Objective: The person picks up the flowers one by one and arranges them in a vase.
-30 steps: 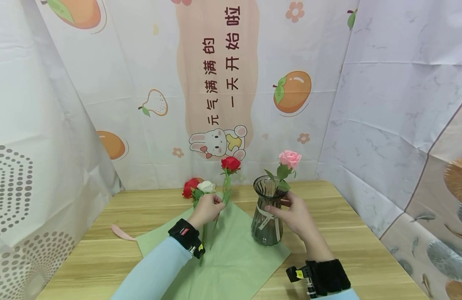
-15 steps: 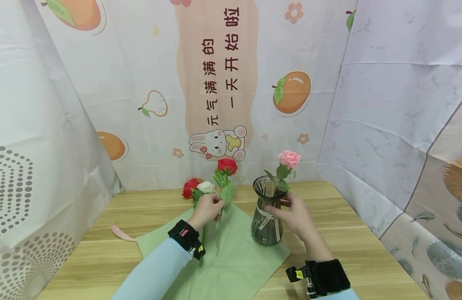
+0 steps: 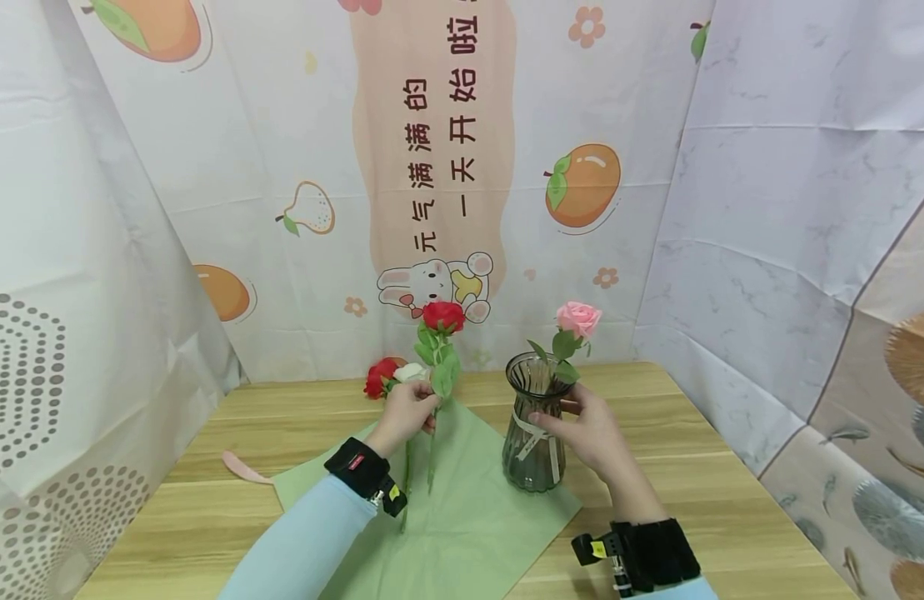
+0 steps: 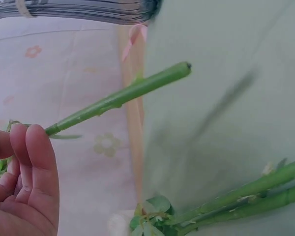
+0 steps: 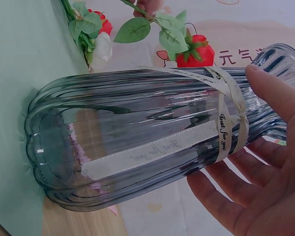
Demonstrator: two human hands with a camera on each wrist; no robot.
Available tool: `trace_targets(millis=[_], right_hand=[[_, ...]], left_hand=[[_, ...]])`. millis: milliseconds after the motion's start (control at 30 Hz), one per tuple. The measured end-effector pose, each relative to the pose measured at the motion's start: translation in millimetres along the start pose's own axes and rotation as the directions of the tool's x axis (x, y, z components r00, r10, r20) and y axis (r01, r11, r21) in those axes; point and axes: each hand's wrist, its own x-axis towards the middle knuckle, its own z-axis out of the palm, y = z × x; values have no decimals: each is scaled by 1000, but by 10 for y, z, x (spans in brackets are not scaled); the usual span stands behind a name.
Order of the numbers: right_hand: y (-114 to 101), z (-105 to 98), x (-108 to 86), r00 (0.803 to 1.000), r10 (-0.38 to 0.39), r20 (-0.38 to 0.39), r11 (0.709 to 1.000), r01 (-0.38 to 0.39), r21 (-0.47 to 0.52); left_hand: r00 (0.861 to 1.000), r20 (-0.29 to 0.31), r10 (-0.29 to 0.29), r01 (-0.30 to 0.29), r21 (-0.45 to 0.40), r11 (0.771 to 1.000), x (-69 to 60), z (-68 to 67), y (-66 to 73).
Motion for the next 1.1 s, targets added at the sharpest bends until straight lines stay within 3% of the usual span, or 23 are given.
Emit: trace_targets(millis=[533, 833, 1100], right_hand=[[-2, 2, -8, 1000, 3, -1, 1000, -3, -5], [14, 7, -7, 1000, -3, 1, 1000, 3, 12], [5, -3, -4, 1000, 4, 8, 1000, -4, 8]], left_hand=[[999, -13, 38, -40, -164, 986, -12, -170, 116], [999, -9, 46, -47, -150, 988, -56, -220, 193], [999, -37, 9, -19, -266, 964, -39, -264, 246]])
